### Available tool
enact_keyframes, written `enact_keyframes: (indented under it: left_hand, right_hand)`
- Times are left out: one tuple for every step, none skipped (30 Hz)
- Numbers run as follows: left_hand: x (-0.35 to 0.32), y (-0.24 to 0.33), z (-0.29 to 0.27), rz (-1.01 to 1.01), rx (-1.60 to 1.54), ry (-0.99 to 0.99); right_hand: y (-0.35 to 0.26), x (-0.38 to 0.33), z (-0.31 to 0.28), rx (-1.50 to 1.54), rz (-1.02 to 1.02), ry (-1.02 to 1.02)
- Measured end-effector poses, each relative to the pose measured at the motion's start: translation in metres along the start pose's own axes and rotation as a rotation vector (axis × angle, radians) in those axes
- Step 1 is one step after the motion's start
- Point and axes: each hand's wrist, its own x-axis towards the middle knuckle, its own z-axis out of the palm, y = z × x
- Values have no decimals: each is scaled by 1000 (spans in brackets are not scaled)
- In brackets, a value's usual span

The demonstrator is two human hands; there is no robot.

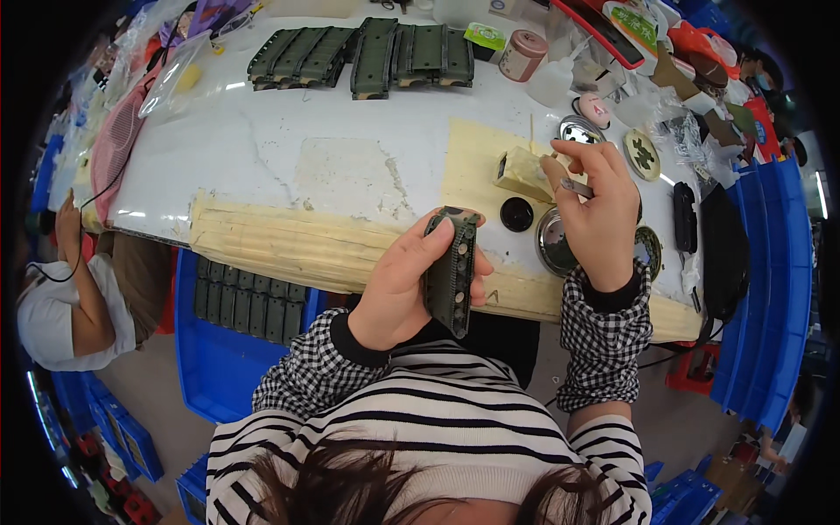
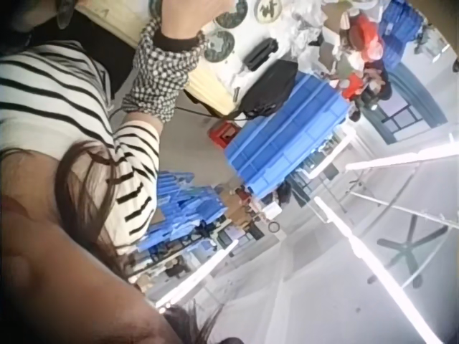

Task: Assembling a toy tank by attaching small wheels and components to the chassis using a precision tool.

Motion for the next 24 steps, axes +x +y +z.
enact_keyframes:
  left_hand:
    - [0, -1, -3, -24, -78, -36]
    - [1, -2, -2, -42, -108, -9]
    - [1, -3, -3, -53, -135, -16]
    - [1, -5, -4, -65, -161, -24]
    - [1, -6, -4, -76, -188, -32]
    - [1, -6, -4, -90, -181, -50]
    - [1, -7, -4, -101, -175, -68]
    - [1, -7, -3, -112, -170, -85]
    - [0, -7, -3, -115, -171, -76]
    - [0, -7, 0, -126, -174, -74]
    - [0, -7, 2, -137, -176, -72]
    - [0, -8, 2, -135, -174, -83]
    - [-1, -8, 1, -132, -173, -92]
    - [-2, -9, 1, -129, -171, -102]
    - [-2, -8, 1, -131, -138, -86]
    - [-3, -8, 3, -132, -106, -71]
    - [-4, -7, 4, -134, -74, -55]
    - [-4, -7, 6, -122, -45, -27]
    - [-5, -7, 8, -110, -17, 1]
    - [-6, -7, 9, -98, 11, 29]
    - [-5, -6, 9, -99, 1, 25]
    - [-6, -6, 7, -98, -10, 22]
    - [-6, -5, 6, -98, -21, 18]
    - [-7, -5, 5, -98, -30, 13]
  right_hand:
    - [1, 0, 2, -6, -1, -10]
    - [2, 1, 2, 14, 3, -12]
    - [2, 0, 2, 33, 7, -17]
    - [2, 0, 2, 52, 11, -21]
    - [-3, 0, -2, 70, 10, 56]
    - [-13, -1, -10, 84, 9, 134]
    - [-22, -3, -16, 99, 5, 211]
    - [-28, -9, -20, 242, 39, 278]
    - [-36, -16, -20, 342, 50, 227]
    - [-47, -23, -21, 433, 66, 181]
    - [-54, -27, -19, 525, 81, 134]
    - [-56, -30, -15, 635, 129, 94]
    - [-58, -33, -11, 744, 182, 61]
    - [-63, -35, -7, 862, 255, 47]
    - [-65, -35, -5, 978, 327, 32]
    - [-61, -37, -6, 999, 306, 3]
    - [-57, -36, -5, 977, 292, 48]
    - [-53, -34, -3, 954, 277, 95]
    - [-48, -31, -3, 931, 263, 142]
    - [-45, -25, -6, 761, 262, 184]
    - [-36, -20, -5, 583, 246, 233]
    - [-26, -16, -6, 405, 182, 233]
    - [-20, -13, -6, 227, 119, 232]
    - [-20, -10, -3, 174, 87, 221]
